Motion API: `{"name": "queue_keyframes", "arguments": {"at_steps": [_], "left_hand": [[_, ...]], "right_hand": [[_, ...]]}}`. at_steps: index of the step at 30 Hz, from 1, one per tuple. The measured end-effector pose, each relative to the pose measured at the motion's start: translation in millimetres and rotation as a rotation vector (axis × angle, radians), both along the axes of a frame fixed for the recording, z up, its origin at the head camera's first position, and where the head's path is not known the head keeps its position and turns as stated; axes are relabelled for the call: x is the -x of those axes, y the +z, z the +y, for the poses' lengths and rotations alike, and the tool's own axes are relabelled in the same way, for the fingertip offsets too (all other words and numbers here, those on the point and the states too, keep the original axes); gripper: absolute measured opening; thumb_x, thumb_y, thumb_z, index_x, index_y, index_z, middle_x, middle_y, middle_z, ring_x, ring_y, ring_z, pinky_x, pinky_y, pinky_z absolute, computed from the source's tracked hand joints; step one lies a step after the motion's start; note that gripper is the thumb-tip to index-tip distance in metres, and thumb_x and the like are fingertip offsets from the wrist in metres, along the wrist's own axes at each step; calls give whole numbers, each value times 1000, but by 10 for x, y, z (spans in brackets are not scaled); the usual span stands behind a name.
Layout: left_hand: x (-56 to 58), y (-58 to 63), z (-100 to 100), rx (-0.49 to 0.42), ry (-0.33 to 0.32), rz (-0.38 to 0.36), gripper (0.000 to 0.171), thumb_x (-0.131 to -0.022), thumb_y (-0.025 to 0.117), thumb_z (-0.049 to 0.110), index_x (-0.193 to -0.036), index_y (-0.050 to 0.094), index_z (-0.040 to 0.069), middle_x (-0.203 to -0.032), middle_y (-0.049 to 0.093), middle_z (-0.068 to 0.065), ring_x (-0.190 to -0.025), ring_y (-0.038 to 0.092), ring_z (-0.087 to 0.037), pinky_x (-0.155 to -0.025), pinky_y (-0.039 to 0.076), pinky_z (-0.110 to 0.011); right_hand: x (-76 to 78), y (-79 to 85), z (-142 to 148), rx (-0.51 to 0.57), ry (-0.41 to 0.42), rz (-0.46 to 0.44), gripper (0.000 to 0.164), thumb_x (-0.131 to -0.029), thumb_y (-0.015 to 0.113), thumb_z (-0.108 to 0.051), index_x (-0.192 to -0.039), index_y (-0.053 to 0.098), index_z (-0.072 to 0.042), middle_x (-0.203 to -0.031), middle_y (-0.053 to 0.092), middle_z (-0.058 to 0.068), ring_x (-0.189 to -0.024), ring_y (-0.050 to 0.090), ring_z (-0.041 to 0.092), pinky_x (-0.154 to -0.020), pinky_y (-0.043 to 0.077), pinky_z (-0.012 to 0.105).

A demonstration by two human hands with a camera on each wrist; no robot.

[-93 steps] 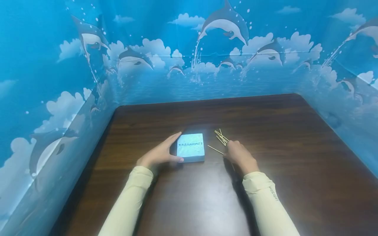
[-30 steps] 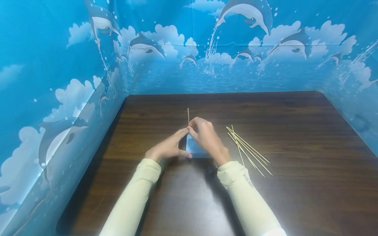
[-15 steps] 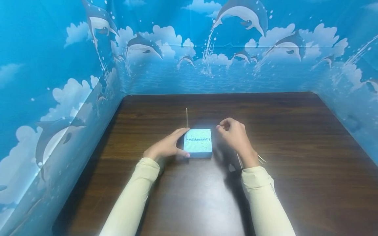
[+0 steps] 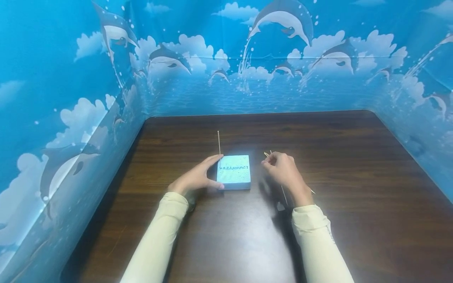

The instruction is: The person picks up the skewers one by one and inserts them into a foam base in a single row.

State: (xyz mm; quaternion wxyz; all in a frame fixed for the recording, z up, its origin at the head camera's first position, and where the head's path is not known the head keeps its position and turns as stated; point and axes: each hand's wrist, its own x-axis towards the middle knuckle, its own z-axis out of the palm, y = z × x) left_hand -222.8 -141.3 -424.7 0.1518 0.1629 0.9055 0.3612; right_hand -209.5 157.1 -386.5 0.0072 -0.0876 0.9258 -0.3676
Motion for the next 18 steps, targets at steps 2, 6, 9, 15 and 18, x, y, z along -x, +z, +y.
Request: {"name": "queue_keyframes", "arguments": {"at_steps": [2,6,9,15,18], "left_hand": [[8,-27,-17,-2,1,19,110,-70,89,42,-158,24,29,-164,21,4,-150,22,-19,-119,27,-49],[24,-75,-48,-14,-7,54,110,-70,89,44,-158,25,28,-163,23,5,-149,22,-19,-119,27,-50],[32,-98,-61,-27,-12,79,110,-69,88,46,-158,27,27,-163,24,5,-149,23,-19,-118,26,-51],[30,-134,-74,-26,-18,106,109,-69,87,50,-158,27,27,-163,24,6,-149,23,-19,-118,26,-52],[35,-149,-67,-26,-37,111,108,-71,86,50,-158,27,27,-163,23,5,-149,23,-20,-118,26,-52]], "right_hand": [[10,11,45,-14,-12,5,22,-96,61,-22,-102,70,-3,-96,70,12,-83,62,24,-73,49,36],[36,23,160,-48,-48,12,24,-95,57,-21,-102,70,-1,-95,70,14,-82,61,26,-72,49,38],[69,-2,252,-86,-68,12,25,-95,55,-18,-101,69,1,-94,70,17,-80,61,27,-70,49,40],[140,-154,341,-207,-5,-74,20,-94,59,-15,-93,68,3,-84,67,14,-71,57,24,-64,48,38],[144,-226,343,-247,24,-135,20,-92,64,-19,-88,68,0,-80,65,11,-69,55,22,-61,47,35]]}}
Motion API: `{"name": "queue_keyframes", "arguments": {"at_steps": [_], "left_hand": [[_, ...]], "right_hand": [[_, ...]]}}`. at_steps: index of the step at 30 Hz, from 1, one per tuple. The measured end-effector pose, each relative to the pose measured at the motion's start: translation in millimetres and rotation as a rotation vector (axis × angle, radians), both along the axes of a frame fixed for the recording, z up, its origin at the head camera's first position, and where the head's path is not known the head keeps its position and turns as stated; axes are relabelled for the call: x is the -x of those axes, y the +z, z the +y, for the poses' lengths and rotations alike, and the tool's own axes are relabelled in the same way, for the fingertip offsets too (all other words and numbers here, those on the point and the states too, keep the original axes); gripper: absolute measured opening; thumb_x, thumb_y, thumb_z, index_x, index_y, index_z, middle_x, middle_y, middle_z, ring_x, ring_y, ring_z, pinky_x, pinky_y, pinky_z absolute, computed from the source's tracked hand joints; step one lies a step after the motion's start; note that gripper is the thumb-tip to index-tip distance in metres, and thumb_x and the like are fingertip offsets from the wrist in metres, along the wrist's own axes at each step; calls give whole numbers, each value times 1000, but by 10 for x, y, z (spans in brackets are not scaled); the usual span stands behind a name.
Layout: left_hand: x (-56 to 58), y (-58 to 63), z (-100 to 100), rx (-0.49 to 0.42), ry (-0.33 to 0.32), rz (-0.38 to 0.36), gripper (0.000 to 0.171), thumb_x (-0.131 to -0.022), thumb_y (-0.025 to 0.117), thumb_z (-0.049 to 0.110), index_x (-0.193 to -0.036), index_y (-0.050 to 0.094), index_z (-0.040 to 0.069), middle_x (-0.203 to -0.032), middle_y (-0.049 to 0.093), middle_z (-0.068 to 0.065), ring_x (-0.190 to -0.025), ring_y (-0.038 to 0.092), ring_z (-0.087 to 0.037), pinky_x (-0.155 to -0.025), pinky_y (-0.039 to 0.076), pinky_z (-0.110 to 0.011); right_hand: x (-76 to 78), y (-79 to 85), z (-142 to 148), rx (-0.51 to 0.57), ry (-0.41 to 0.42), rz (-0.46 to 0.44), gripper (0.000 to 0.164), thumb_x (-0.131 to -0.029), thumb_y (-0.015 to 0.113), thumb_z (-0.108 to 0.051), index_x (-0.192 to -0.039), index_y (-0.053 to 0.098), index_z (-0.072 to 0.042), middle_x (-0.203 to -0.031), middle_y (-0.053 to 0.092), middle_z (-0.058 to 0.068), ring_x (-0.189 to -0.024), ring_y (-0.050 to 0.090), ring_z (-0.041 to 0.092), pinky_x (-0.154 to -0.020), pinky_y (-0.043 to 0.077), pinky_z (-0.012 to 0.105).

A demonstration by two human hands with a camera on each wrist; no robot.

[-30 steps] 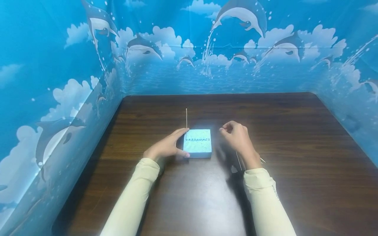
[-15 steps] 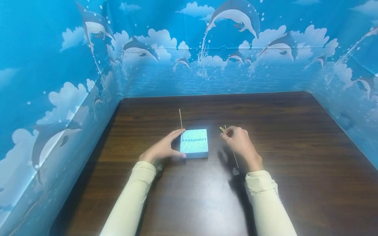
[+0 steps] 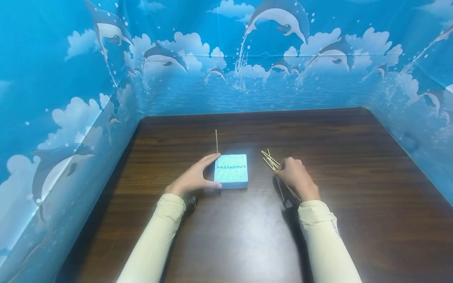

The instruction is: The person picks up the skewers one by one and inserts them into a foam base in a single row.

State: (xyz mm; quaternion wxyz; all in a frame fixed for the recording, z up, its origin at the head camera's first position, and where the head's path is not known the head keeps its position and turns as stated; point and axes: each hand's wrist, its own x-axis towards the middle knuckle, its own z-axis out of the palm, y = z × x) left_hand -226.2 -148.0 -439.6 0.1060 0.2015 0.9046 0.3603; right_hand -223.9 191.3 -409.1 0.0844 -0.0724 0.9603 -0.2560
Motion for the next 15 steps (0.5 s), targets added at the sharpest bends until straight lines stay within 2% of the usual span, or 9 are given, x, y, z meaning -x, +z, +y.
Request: {"name": "queue_keyframes", "arguments": {"at_steps": [9,15], "left_hand": [[-4,-12,-30,-28,-26,-5,101,-76,82,41,-158,26,24,-164,22,4,-149,23,-23,-117,26,-55],[-4,-8,-59,-16,-13,-4,101,-75,82,49,-158,26,33,-163,23,5,-149,24,-23,-116,26,-58]], "right_hand": [[-5,-67,-46,-15,-5,-39,16,-89,67,-17,-83,67,-2,-77,63,8,-67,54,21,-59,47,35],[-3,-73,-65,-47,-18,-57,16,-90,64,-13,-78,69,-4,-72,62,7,-65,54,21,-59,47,35]]}}
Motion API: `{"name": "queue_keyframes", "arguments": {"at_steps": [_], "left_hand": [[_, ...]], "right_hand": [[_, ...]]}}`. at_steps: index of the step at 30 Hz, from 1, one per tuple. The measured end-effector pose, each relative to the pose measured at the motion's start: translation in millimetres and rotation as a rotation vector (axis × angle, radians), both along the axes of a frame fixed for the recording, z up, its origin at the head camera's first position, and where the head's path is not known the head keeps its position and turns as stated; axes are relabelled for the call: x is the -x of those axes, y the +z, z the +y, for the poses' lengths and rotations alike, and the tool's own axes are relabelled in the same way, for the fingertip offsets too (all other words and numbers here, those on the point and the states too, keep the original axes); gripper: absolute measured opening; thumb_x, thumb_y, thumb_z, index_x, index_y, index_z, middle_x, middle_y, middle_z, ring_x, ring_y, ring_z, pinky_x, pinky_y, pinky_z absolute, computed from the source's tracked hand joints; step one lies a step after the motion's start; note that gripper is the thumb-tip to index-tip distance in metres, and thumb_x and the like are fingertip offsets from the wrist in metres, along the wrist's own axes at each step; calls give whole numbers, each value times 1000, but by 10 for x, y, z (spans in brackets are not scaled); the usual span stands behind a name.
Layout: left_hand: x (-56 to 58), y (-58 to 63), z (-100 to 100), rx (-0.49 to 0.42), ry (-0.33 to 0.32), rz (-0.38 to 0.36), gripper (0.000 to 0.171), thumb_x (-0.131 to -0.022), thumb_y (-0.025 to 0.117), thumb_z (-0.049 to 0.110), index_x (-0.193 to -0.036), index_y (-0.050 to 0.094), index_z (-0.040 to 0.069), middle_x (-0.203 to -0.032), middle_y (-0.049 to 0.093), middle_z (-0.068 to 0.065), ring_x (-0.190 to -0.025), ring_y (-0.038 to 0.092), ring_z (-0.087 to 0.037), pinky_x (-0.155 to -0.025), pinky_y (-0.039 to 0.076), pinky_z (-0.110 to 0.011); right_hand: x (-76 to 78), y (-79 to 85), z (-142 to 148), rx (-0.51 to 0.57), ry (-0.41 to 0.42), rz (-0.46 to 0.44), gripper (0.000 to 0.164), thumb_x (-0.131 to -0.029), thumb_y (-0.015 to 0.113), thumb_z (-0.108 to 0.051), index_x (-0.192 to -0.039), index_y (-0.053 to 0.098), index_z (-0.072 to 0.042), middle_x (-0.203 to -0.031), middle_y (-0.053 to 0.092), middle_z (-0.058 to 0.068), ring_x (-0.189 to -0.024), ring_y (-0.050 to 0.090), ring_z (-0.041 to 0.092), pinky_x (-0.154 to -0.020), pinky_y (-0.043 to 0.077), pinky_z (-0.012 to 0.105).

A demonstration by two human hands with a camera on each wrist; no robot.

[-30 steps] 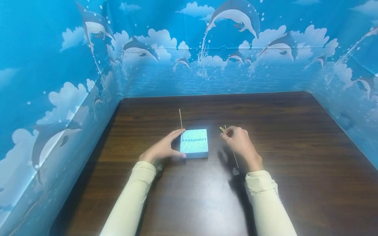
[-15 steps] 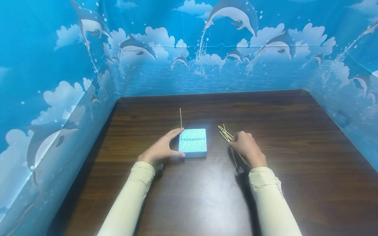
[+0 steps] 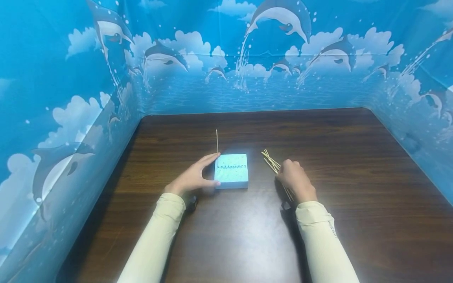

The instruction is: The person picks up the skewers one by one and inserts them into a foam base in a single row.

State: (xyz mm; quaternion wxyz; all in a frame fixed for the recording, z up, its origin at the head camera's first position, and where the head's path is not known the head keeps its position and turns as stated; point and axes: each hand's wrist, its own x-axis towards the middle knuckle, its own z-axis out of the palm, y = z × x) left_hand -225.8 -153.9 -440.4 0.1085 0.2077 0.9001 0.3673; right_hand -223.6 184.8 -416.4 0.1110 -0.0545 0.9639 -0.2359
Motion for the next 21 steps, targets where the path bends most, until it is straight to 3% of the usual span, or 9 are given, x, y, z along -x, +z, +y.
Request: {"name": "queue_keyframes", "arguments": {"at_steps": [4,13,17,21], "left_hand": [[4,9,-10,14,7,-3,100,-74,82,51,-156,25,39,-163,23,7,-149,24,-22,-116,27,-57],[15,-7,-12,37,-53,33,108,-73,86,37,-159,23,25,-164,22,0,-149,24,-22,-119,26,-48],[2,15,-4,38,-54,21,110,-72,87,33,-159,21,25,-164,20,1,-149,23,-23,-119,26,-49],[-2,25,-4,42,-45,16,111,-72,88,30,-160,21,26,-164,20,1,-149,23,-23,-118,26,-50]], "right_hand": [[-13,-3,-9,-2,-3,10,15,-89,64,-12,-79,71,-3,-72,64,7,-65,54,21,-59,47,35],[-62,24,-28,11,-24,38,15,-87,63,-13,-80,71,-3,-75,65,7,-66,53,21,-60,46,35],[-90,95,-34,22,-5,134,13,-84,60,-9,-75,67,-4,-70,61,5,-64,51,20,-60,44,35],[-142,272,-97,71,20,256,12,-86,56,-5,-78,65,-2,-70,60,6,-63,51,20,-60,44,34]]}}
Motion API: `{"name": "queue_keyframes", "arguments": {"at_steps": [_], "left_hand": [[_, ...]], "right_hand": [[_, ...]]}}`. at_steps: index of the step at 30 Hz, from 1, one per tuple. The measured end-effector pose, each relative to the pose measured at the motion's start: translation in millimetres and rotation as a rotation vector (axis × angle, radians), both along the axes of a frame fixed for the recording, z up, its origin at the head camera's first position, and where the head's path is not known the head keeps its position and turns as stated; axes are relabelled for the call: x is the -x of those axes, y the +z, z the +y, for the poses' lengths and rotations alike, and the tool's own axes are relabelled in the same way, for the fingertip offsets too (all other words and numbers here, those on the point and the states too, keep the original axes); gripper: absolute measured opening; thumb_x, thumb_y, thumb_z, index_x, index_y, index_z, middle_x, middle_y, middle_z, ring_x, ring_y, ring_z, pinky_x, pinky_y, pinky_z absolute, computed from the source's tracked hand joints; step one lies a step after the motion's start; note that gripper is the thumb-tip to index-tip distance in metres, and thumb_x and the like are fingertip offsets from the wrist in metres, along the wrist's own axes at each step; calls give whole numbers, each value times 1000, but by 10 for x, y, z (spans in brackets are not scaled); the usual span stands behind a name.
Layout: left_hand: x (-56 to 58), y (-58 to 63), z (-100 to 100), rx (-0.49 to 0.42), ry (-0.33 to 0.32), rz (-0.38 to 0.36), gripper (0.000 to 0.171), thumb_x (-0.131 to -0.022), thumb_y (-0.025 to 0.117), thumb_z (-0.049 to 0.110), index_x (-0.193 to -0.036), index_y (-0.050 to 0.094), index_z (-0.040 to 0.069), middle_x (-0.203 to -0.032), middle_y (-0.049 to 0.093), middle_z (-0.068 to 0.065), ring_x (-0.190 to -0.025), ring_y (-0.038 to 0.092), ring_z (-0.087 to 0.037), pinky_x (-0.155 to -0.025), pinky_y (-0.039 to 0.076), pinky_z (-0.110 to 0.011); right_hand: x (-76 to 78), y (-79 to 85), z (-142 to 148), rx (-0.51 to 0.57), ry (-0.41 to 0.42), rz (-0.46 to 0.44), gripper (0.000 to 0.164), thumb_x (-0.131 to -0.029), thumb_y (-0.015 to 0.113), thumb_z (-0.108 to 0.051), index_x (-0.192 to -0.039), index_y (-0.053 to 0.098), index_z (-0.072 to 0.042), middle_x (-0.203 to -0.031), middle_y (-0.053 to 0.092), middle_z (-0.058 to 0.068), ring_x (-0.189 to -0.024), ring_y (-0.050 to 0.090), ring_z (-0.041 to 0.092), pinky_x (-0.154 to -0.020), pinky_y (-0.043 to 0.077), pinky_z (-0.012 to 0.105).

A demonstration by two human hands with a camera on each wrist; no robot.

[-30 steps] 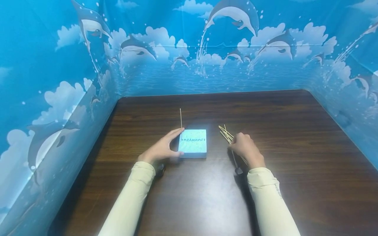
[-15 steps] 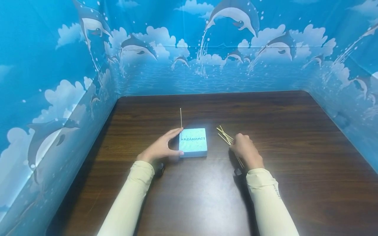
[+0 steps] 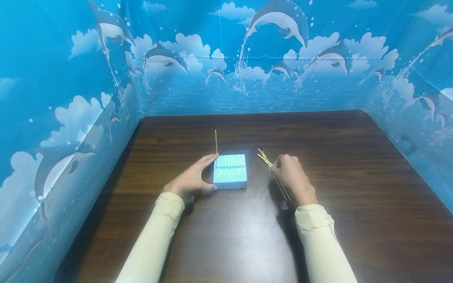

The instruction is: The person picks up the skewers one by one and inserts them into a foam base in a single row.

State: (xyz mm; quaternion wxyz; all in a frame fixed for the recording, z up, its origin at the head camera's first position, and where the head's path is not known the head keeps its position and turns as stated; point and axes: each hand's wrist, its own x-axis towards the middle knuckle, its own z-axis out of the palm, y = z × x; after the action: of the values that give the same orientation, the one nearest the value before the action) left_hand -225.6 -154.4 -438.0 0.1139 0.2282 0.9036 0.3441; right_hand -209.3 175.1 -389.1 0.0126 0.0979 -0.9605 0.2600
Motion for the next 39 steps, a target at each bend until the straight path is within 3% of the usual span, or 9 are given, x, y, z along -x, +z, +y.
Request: {"name": "queue_keyframes", "arguments": {"at_steps": [7,12,15,19,25,39], "left_hand": [[3,0,-3,10,12,7,111,-71,89,31,-159,22,26,-164,21,1,-149,23,-24,-119,25,-50],[2,8,0,4,18,6,111,-71,89,31,-159,22,29,-164,21,2,-149,24,-23,-118,26,-51],[2,10,-4,1,23,7,110,-71,89,31,-159,23,30,-164,21,3,-149,24,-24,-118,27,-52],[-9,17,-5,0,30,0,110,-70,89,31,-159,24,28,-164,22,2,-148,25,-25,-117,27,-53],[-7,14,15,-1,19,8,108,-71,89,30,-158,25,26,-163,24,1,-148,27,-24,-118,28,-51],[12,-18,7,-2,26,0,109,-71,89,31,-158,25,29,-163,24,3,-148,26,-21,-118,28,-50]], "right_hand": [[-93,364,-212,175,-18,237,9,-90,61,-10,-87,66,-4,-75,67,8,-67,59,21,-63,47,33],[-121,600,-409,322,10,473,6,-89,64,-6,-89,67,-1,-74,67,9,-64,57,18,-59,43,20],[-93,683,-571,393,46,540,6,-89,64,-4,-90,67,1,-75,68,9,-64,57,16,-59,42,15],[-33,675,-791,436,105,534,6,-90,65,-3,-91,68,1,-77,69,9,-65,60,15,-62,47,18],[46,541,-1014,438,172,483,5,-92,65,-3,-93,69,0,-79,69,8,-67,61,17,-62,50,28],[100,395,-1166,392,197,421,7,-93,64,-4,-95,69,0,-78,67,8,-66,57,17,-60,49,28]]}}
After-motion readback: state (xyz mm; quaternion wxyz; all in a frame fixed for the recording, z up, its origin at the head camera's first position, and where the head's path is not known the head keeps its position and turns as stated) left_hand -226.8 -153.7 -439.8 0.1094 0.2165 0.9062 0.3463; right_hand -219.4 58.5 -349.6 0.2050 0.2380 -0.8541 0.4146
